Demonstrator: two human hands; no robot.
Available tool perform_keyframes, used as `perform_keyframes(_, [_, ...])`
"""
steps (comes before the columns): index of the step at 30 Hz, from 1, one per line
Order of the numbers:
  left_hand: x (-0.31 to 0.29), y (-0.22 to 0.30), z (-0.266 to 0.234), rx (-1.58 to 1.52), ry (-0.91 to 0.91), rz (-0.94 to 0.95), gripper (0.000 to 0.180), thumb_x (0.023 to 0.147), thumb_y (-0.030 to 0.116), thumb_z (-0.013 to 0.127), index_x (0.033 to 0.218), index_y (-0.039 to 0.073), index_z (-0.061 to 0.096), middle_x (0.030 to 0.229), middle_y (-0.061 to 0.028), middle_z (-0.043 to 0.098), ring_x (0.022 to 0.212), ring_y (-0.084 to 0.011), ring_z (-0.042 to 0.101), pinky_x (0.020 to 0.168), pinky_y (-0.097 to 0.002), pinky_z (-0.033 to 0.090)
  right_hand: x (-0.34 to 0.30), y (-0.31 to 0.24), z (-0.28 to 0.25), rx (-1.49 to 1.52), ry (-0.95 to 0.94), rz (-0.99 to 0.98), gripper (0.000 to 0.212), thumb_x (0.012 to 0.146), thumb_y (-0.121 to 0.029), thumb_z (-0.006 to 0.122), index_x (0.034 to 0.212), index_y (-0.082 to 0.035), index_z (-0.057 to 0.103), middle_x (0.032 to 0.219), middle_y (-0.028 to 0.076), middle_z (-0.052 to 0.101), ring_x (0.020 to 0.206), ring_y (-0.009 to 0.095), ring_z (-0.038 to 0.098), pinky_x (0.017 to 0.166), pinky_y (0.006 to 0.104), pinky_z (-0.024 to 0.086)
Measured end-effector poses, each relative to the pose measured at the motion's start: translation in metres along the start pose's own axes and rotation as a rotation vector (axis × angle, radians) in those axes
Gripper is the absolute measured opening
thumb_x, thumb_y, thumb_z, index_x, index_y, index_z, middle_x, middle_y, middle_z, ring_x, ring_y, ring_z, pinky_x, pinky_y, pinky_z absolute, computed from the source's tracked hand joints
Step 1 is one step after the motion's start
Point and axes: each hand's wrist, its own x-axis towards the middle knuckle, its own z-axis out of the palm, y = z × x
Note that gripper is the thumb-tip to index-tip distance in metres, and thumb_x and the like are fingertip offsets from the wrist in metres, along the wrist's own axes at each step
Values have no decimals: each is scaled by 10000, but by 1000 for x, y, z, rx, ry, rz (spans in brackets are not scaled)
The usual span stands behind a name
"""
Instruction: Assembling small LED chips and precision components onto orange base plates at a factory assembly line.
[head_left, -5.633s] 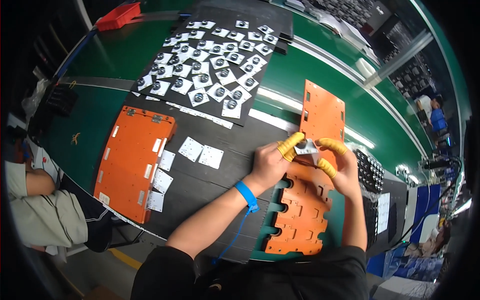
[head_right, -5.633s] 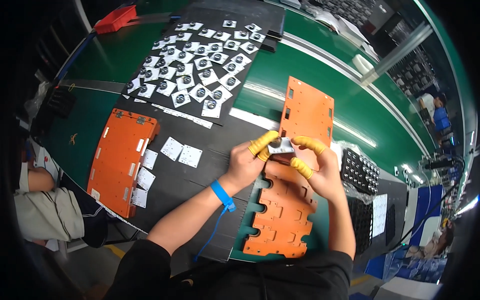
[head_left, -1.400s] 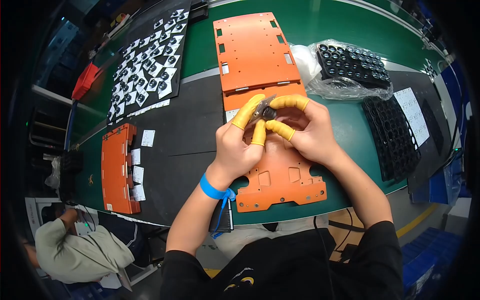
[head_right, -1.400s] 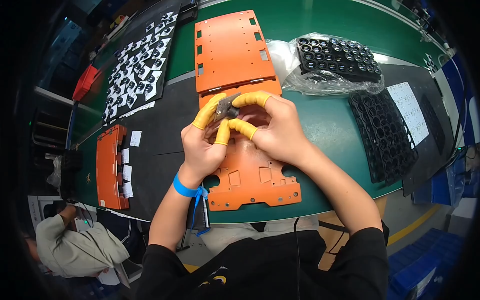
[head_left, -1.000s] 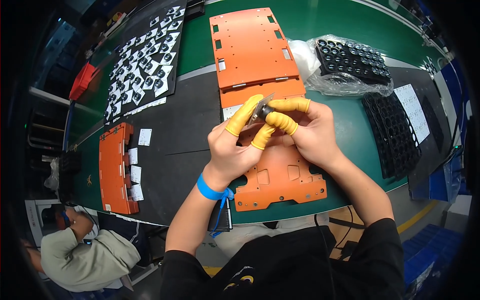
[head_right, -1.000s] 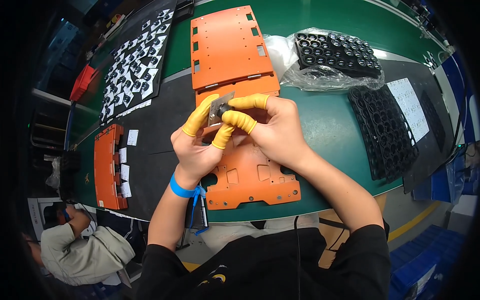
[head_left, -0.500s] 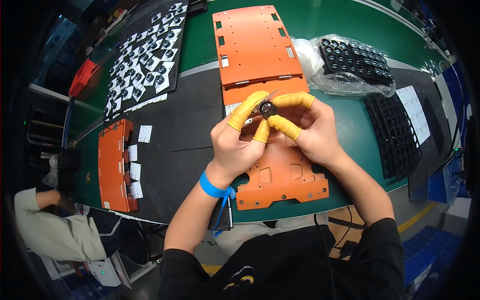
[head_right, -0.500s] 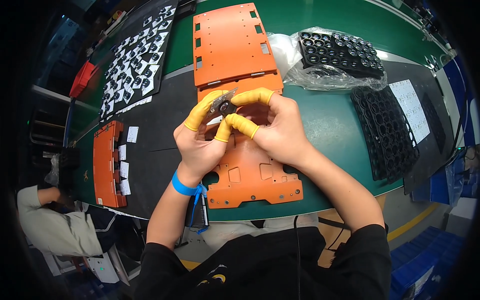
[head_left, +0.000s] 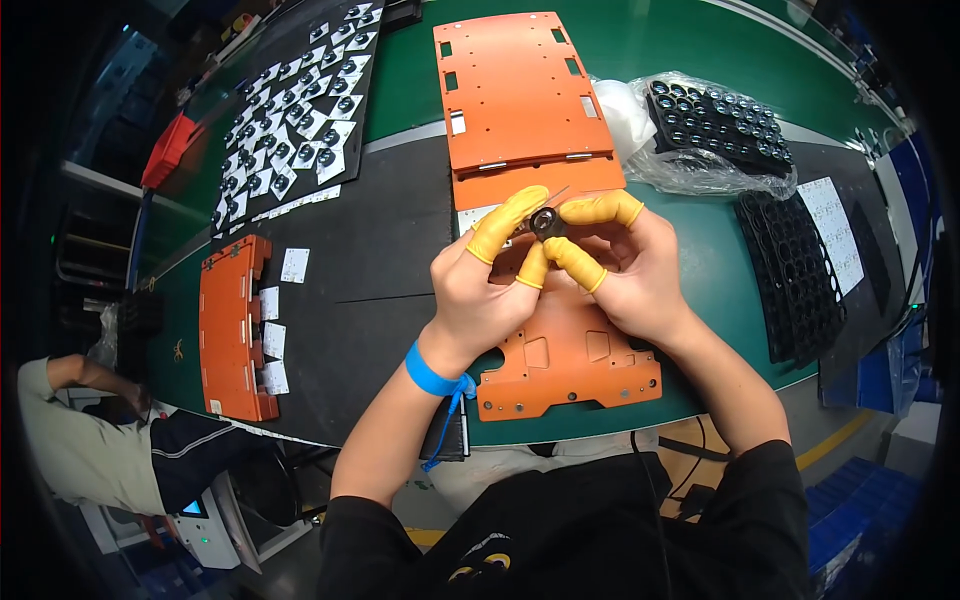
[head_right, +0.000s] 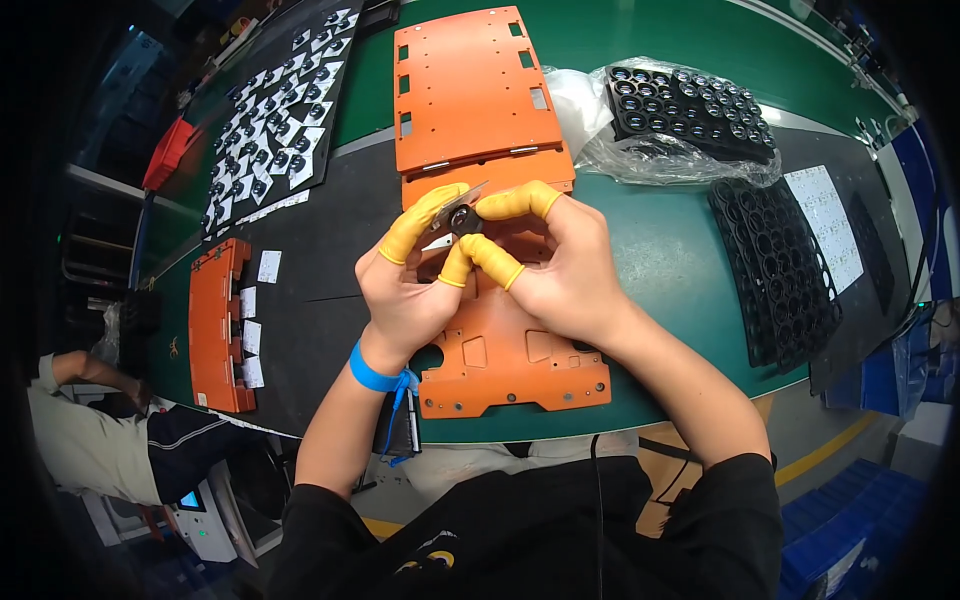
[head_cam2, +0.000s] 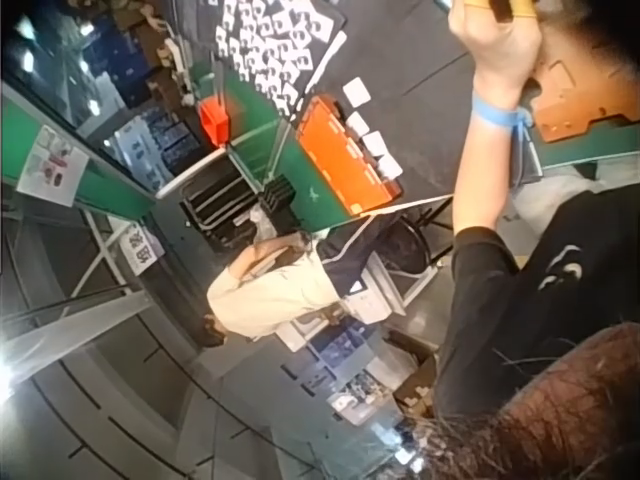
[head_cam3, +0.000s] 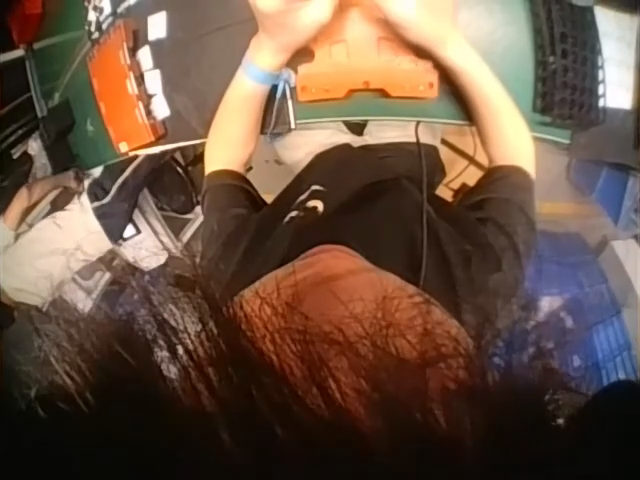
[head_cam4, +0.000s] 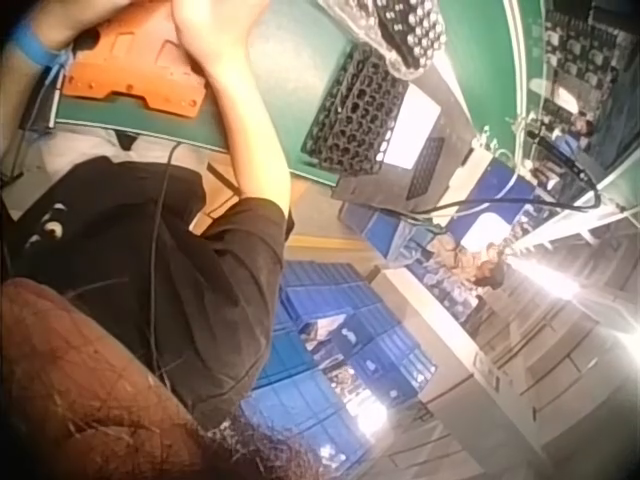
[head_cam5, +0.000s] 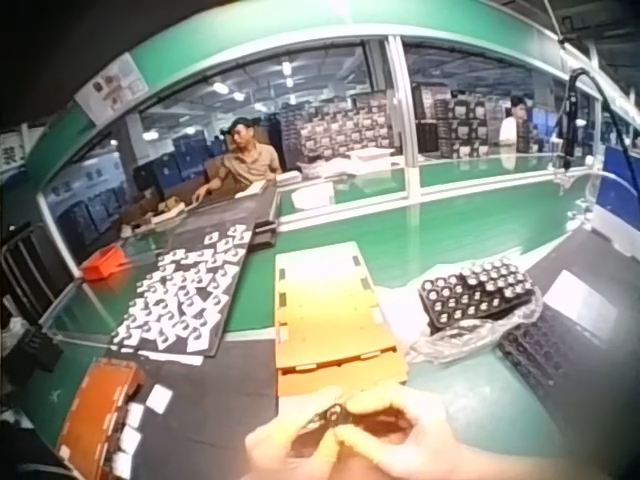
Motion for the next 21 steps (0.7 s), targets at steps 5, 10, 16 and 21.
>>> perform_keyframes(5, [0, 1, 1, -48, 42, -26, 427, 776, -112, 647, 1191, -27, 595, 1057, -155, 671, 915, -203, 692, 769, -278, 572, 0, -1, -1, -67, -3, 21, 270, 814, 66, 681, 1053, 40, 559, 1052, 105, 615, 1003, 187, 635, 904, 340, 534])
perform_keyframes(10, [-1, -2, 3, -197, 55, -82, 382, 843, -148, 520, 1206, -42, 576, 1075, -154, 661, 956, -185, 667, 811, -284, 559, 0, 0, -2, -148, 27, 48, 247, 824, 60, 673, 1042, 51, 557, 1059, 116, 616, 998, 199, 647, 885, 334, 544])
perform_keyframes(16, [-3, -5, -1, -140, 25, -64, 367, 859, -139, 504, 1207, -46, 575, 1047, -154, 663, 932, -185, 672, 793, -280, 555, -1, 1, 0, -152, 48, -4, 245, 834, 53, 665, 1052, 55, 555, 1064, 121, 617, 995, 206, 651, 882, 336, 547])
perform_keyframes(21, [-3, -6, 0, -78, 28, -52, 348, 847, -130, 526, 1176, -45, 600, 1001, -165, 673, 870, -180, 685, 747, -269, 556, 0, 5, 2, -130, 100, -70, 232, 812, 19, 702, 1008, 54, 583, 990, 121, 643, 909, 180, 667, 791, 302, 561])
